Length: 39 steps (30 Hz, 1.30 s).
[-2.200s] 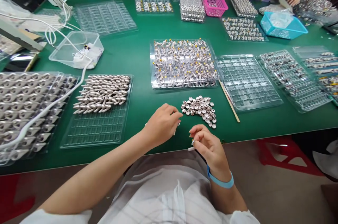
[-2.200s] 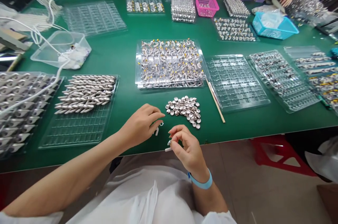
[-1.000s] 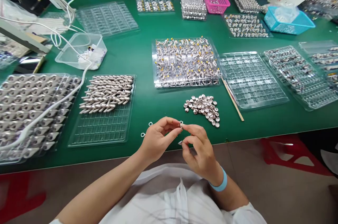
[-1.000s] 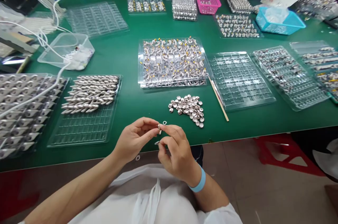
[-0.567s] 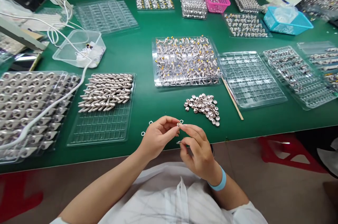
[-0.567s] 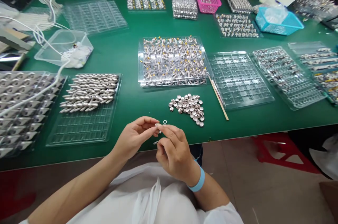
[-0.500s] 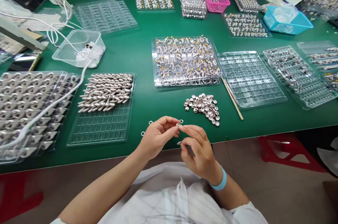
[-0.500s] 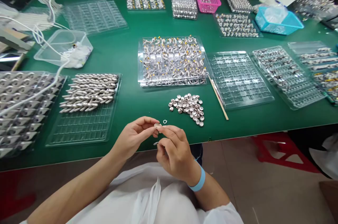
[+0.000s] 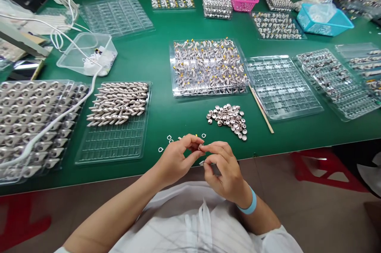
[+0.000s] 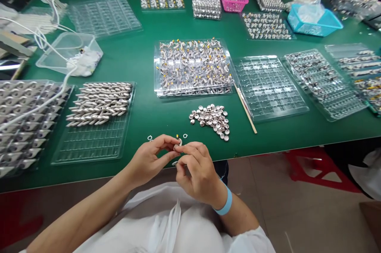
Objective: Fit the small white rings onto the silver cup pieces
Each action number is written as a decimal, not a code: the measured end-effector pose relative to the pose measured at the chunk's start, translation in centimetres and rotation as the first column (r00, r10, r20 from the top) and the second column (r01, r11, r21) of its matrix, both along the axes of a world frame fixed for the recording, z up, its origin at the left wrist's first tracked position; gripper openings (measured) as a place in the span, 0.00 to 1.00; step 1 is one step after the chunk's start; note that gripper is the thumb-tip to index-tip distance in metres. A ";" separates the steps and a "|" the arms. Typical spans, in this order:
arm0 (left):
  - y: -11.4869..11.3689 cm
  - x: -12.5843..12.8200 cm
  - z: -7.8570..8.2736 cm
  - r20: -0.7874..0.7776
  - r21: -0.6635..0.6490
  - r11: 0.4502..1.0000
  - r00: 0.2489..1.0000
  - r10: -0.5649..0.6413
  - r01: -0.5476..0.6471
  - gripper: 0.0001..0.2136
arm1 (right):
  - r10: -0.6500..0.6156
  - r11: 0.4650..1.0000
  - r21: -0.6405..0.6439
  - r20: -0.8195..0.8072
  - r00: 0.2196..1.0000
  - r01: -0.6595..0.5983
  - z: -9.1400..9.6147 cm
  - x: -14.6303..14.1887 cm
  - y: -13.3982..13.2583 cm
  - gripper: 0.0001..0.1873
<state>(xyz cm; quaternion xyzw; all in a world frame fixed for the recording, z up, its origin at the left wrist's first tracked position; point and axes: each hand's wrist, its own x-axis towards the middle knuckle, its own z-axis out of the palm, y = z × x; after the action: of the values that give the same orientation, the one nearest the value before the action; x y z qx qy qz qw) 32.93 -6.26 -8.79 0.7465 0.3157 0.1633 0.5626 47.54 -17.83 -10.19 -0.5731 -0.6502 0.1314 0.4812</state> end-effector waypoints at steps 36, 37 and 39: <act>-0.6 0.7 -1.0 0.078 0.176 0.984 0.997 0.006 -0.020 0.07 | -0.081 0.955 -0.292 -0.089 0.993 0.052 0.9 1.8 1.7 0.08; -0.6 0.7 -1.0 0.082 0.183 0.983 0.997 0.005 -0.020 0.07 | -0.079 0.954 -0.297 -0.091 0.993 0.048 1.0 1.8 1.7 0.08; -0.6 0.8 -1.0 0.102 0.202 0.979 0.995 0.004 -0.025 0.07 | -0.079 0.950 -0.310 -0.099 0.992 0.045 1.0 1.9 1.7 0.08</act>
<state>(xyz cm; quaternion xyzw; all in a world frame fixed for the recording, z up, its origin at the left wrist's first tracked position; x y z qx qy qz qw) 33.74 -6.90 -9.77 0.7885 0.2739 0.2363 0.4973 49.43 -16.09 -9.20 -0.6531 -0.5760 0.2472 0.4249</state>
